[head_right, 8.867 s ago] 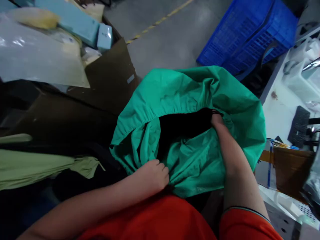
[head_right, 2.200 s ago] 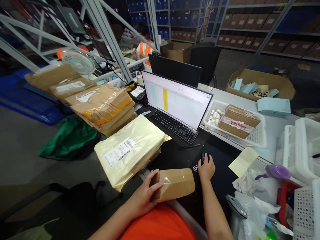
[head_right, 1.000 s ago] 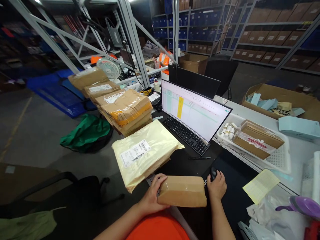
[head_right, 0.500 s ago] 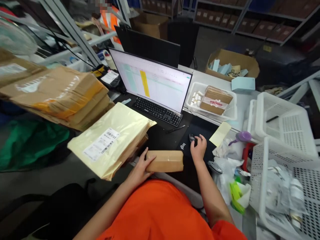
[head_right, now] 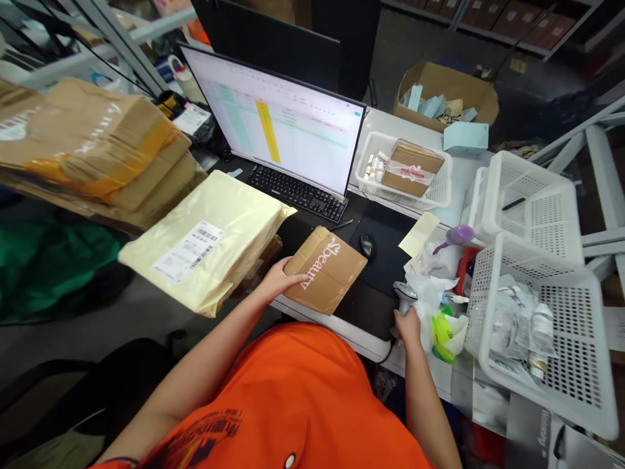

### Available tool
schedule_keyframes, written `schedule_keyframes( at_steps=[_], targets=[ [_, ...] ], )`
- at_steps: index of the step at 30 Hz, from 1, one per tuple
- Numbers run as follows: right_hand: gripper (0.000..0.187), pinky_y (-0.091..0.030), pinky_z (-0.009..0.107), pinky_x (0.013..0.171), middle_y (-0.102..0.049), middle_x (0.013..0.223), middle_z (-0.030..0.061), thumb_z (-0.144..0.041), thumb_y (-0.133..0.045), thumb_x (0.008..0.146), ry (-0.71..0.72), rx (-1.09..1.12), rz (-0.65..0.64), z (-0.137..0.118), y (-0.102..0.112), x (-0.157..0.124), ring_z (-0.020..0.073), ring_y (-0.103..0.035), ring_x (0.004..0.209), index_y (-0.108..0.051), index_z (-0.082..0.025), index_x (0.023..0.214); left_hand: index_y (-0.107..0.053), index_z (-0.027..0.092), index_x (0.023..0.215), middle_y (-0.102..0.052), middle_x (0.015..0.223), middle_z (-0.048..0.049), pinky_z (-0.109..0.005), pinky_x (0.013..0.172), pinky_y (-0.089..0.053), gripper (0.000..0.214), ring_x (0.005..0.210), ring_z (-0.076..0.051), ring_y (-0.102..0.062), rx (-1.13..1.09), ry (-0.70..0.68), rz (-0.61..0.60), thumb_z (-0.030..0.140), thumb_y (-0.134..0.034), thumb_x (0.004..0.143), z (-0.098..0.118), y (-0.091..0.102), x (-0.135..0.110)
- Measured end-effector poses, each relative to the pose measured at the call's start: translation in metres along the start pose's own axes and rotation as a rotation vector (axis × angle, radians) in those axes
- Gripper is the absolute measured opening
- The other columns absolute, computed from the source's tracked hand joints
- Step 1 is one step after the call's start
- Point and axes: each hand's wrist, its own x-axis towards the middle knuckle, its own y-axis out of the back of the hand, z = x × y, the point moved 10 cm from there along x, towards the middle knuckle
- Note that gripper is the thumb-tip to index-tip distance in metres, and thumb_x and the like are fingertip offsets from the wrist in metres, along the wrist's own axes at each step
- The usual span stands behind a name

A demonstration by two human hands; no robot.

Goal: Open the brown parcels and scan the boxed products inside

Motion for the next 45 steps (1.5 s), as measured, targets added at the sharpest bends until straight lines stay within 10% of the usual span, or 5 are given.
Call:
schedule_keyframes(
  at_steps=[6, 11, 17, 34, 45],
  targets=[
    [0.049, -0.047, 0.032, 0.053, -0.051, 0.058, -0.0042, -0.046, -0.066, 0.067, -0.008, 0.319, -0.259, -0.032, -0.005, -0.020, 0.0163, -0.052, 0.052, -0.061, -0.016, 0.105, -0.043, 0.013, 0.147, -0.050, 0.134, -0.0196, -0.061, 0.115, -0.036, 0.090, 0.130, -0.037, -0.048, 0.426, -0.696, 0.262, 0.036, -0.083, 0.070, 0.058, 0.014, -0.054],
    [0.071, -0.045, 0.027, 0.053, -0.048, 0.055, -0.0068, -0.056, -0.077, 0.069, 0.162, 0.522, -0.465, -0.083, 0.011, -0.082, 0.0124, -0.049, 0.051, -0.061, -0.013, 0.124, -0.053, 0.037, 0.136, -0.065, 0.117, -0.0007, -0.048, 0.118, -0.040, 0.053, 0.114, -0.015, -0.062, 0.722, -1.250, -0.060, 0.005, -0.050, 0.094, 0.023, -0.036, -0.114],
    [0.070, -0.032, 0.022, 0.041, -0.053, 0.056, -0.0051, -0.059, -0.072, 0.073, 0.300, 0.031, -0.738, -0.135, -0.018, -0.148, 0.0092, -0.043, 0.043, -0.062, -0.011, 0.123, -0.057, 0.041, 0.131, -0.070, 0.112, 0.0021, -0.039, 0.112, -0.050, 0.047, 0.105, -0.012, -0.067, 0.780, -1.179, -0.215, 0.009, -0.053, 0.096, -0.026, -0.057, -0.116],
    [0.029, -0.036, 0.024, 0.042, -0.053, 0.053, -0.0043, -0.035, -0.071, 0.067, 0.341, -0.065, -0.815, -0.150, -0.032, -0.155, 0.0103, -0.045, 0.043, -0.066, -0.016, 0.088, -0.053, 0.048, 0.137, -0.067, 0.125, 0.0047, -0.035, 0.120, -0.039, 0.059, 0.119, -0.009, -0.064, 0.561, -1.125, -0.315, 0.006, -0.055, 0.095, 0.000, -0.025, -0.117],
    [0.063, -0.051, 0.047, 0.059, -0.065, 0.060, 0.0080, -0.056, -0.051, 0.076, 0.219, -0.262, -0.085, -0.047, -0.037, 0.001, 0.0335, -0.066, 0.054, -0.062, -0.015, 0.124, -0.031, 0.018, 0.155, -0.048, 0.137, -0.0192, -0.067, 0.121, -0.017, 0.097, 0.137, -0.034, -0.042, 0.482, -0.764, -0.094, 0.032, -0.079, 0.072, 0.038, -0.007, -0.098]
  ],
)
